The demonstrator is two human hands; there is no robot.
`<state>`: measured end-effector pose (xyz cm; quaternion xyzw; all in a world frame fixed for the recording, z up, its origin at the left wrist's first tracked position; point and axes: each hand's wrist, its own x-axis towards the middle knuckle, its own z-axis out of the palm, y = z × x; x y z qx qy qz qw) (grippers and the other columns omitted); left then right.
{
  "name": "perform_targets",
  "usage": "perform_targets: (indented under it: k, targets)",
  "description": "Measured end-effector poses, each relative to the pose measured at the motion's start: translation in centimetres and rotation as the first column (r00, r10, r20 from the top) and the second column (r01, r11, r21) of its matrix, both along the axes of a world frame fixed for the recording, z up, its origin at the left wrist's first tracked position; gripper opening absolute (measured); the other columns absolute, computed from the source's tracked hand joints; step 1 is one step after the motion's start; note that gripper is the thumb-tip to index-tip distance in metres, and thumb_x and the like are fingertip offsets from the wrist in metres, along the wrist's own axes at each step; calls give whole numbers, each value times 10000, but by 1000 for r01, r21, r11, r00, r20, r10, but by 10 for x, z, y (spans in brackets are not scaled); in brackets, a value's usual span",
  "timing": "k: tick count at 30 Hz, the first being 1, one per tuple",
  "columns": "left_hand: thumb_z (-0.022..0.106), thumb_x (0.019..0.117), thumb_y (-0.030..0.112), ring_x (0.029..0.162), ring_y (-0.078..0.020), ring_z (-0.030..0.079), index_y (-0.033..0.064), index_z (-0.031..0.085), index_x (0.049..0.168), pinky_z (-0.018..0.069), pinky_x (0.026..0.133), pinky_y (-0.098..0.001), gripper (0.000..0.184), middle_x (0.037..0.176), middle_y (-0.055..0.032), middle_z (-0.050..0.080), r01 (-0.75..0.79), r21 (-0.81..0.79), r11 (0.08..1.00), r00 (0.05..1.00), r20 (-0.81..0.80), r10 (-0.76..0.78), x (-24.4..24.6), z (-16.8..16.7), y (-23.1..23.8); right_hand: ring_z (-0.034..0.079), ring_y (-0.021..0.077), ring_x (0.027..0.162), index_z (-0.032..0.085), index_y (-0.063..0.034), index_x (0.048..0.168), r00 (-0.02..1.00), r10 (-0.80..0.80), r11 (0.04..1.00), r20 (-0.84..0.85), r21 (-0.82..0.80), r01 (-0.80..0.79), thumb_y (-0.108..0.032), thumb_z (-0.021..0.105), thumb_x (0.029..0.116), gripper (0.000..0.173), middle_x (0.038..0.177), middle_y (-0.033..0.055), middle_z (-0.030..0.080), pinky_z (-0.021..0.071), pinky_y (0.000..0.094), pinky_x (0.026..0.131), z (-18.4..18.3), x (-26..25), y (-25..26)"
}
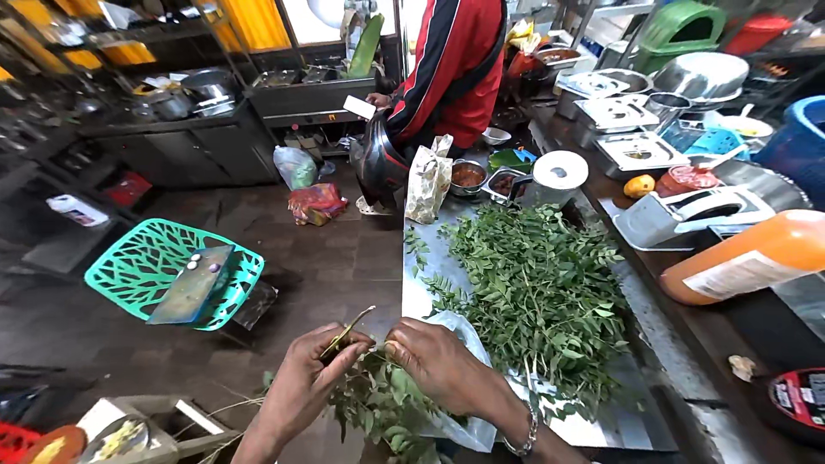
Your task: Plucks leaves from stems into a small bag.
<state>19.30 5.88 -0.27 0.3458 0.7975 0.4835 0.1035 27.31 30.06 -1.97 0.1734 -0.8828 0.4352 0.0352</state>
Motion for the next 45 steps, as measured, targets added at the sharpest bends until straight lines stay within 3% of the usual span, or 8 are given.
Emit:
perform_targets:
  k: [6,10,18,27,33,37,40,45]
  targets:
    - [632,1000,302,660,-75,613,226,727,1262,527,581,-243,289,884,40,710,-18,45,999,1000,13,17,5,1,1,654,205,866,662,-73,1025,997,48,997,61,-61,-44,-404,362,1116,456,958,90,648,557,409,784,-8,2,-2]
    - [713,973,309,769,-105,697,168,794,1065,596,692,-260,187,960,10,760,-10,103,995,998,58,4,9,-2,5,655,197,878,678,-71,1019,992,83,995,91,-67,-77,-396,382,1112,449,977,83,661,551,404,800,-8,7,-9]
    - [657,1007,334,629,-111,641,137,753,1003,556,575,-253,220,801,1,707,-3,93,996,989,145,-11,16,-4,10,679,202,872,696,-112,1052,991,-72,996,116,51,67,-589,357,1069,586,973,63,692,555,442,754,-5,13,-21]
    - [464,1056,497,648,-61,570,206,678,954,513,603,-293,376,727,64,590,26,-309,951,979,-184,-87,12,-2,3,654,203,837,667,-66,952,997,-1,999,73,-41,4,-438,368,1112,502,943,82,658,550,413,756,-12,18,-19]
    - [478,1056,496,652,-55,581,197,683,880,519,605,-290,402,713,72,592,-3,-186,983,948,-313,-56,4,3,-13,672,199,887,690,-58,1001,997,55,996,51,-70,-51,-383,387,1118,460,992,90,689,558,407,805,-10,31,-12]
    - [488,1036,529,611,-23,557,213,683,865,499,558,-257,409,697,102,590,-96,-121,988,942,-333,51,-13,18,-39,630,194,780,644,-75,971,997,58,996,58,-76,-54,-375,390,1118,420,854,78,619,538,388,712,-10,55,16]
    - [519,1026,468,577,-25,544,176,693,929,484,522,-242,353,721,80,614,-252,-65,965,925,-310,221,-31,35,-66,648,166,794,651,-76,992,990,-55,994,128,-90,67,-394,361,1120,449,856,56,643,566,384,748,-33,73,42]
    - [504,1024,453,529,-73,513,227,683,919,456,475,-310,307,680,78,578,-368,-138,919,894,-326,309,-31,44,-60,685,202,896,703,-101,1068,884,-373,928,282,119,354,-435,438,1081,426,953,74,697,575,418,848,-134,69,36]
